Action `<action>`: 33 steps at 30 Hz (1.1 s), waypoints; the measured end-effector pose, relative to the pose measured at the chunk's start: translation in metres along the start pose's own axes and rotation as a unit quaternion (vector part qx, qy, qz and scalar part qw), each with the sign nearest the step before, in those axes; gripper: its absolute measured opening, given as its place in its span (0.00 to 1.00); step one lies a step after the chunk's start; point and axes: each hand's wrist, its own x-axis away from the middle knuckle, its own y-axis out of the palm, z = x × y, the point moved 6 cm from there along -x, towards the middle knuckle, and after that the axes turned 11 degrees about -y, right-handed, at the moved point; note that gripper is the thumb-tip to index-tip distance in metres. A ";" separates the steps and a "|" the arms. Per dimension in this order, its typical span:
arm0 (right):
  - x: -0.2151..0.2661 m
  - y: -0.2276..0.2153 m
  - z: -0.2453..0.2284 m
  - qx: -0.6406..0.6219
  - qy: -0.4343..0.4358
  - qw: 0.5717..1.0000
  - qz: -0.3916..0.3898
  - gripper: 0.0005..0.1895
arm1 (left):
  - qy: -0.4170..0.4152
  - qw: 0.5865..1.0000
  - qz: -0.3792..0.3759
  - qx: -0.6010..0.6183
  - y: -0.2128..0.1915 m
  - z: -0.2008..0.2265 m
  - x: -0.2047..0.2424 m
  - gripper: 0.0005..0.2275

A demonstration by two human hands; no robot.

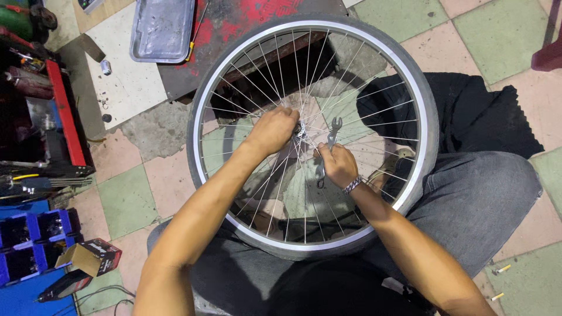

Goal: The person sits on the floor and uses two wrenches to tighten the axle nuts on a bicycle wheel. They then stand up, place the wheel on a workbench, and attach a metal basket to the wheel's axle using a bolt and nut.

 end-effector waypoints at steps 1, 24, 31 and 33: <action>0.000 0.000 -0.002 0.024 -0.029 0.999 0.003 0.23 | -0.013 1.000 -0.010 0.012 -0.002 0.001 0.001 0.08; 0.000 -0.012 0.004 -0.088 0.149 0.985 0.024 0.29 | -0.034 0.996 0.080 0.007 0.002 0.003 0.015 0.09; 0.007 -0.015 -0.024 -0.321 0.164 0.933 -0.001 0.29 | -0.212 0.920 0.027 0.329 0.015 0.063 0.084 0.16; 0.008 -0.012 -0.021 -0.188 0.164 0.968 -0.024 0.28 | -0.252 0.884 -0.013 0.394 0.031 0.076 0.101 0.14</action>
